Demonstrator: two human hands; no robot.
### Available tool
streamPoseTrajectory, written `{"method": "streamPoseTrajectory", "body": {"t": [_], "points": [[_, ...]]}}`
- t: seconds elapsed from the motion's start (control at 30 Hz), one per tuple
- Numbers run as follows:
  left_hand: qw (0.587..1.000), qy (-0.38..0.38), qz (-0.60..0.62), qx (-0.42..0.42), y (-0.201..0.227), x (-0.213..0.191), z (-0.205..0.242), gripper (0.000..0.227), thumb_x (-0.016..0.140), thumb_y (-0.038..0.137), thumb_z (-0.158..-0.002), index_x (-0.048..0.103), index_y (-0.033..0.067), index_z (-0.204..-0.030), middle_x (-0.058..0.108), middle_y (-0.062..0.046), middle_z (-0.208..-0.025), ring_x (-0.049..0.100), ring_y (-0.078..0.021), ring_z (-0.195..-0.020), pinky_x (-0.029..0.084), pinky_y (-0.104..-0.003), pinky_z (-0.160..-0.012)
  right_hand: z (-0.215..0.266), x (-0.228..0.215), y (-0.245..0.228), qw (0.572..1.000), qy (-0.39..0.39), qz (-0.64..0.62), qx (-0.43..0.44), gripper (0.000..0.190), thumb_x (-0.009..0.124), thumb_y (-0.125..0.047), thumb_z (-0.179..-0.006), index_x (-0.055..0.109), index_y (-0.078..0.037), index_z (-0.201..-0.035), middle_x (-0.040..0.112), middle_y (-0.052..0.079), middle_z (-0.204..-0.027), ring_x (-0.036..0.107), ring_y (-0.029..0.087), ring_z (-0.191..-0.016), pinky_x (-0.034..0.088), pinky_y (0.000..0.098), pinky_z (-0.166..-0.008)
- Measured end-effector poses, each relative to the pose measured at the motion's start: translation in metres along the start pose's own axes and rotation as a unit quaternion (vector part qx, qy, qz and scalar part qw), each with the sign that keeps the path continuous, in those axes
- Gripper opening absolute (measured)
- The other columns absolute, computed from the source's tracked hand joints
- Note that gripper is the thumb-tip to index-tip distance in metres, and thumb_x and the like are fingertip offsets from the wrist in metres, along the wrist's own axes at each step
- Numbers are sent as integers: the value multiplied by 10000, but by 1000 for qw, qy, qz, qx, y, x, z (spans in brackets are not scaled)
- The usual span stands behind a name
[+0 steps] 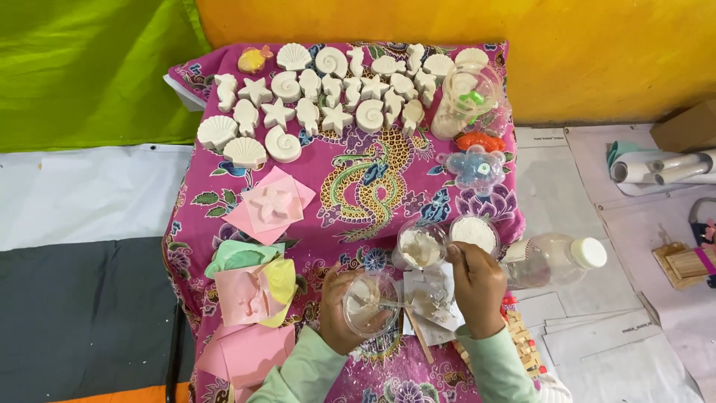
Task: Mixing casting materials and preparing small components for a manufacturing task.
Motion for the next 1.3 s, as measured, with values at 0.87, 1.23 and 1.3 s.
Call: {"method": "streamPoseTrajectory", "body": {"t": [0.87,1.23,1.3], "points": [[999,-6,-13,-32,-3,1,0,816,944,376,-702,478,81,-1305,651,-102,-1227,676,-289,-1136,348,-606,-1222,20,2,37,849,128,-361,363,194,615,-131,-1047,708,37,-1016,699,136,-779,584,130,-622,406,208,-544],[994,-13,-24,-106,-12,13,18,891,906,463,-724,402,77,-1350,611,-165,-1261,589,-408,-1226,323,-624,-1231,19,-33,8,820,152,-431,346,169,619,-114,-1054,674,-10,-933,688,122,-873,563,97,-604,305,166,-469],[998,4,-54,-44,-14,14,20,914,944,398,-727,393,55,-1370,579,-168,-1292,614,-367,-1206,383,-604,-1216,17,-42,-17,837,140,-404,341,203,620,-146,-1067,684,-7,-933,646,101,-758,501,83,-611,296,161,-502]]}}
Point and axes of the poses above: each hand's wrist, its own z-axis away from the middle knuckle, its own x-axis out of the palm, y = z × x, the point moved 2 cm from there along -z, towards the middle knuckle
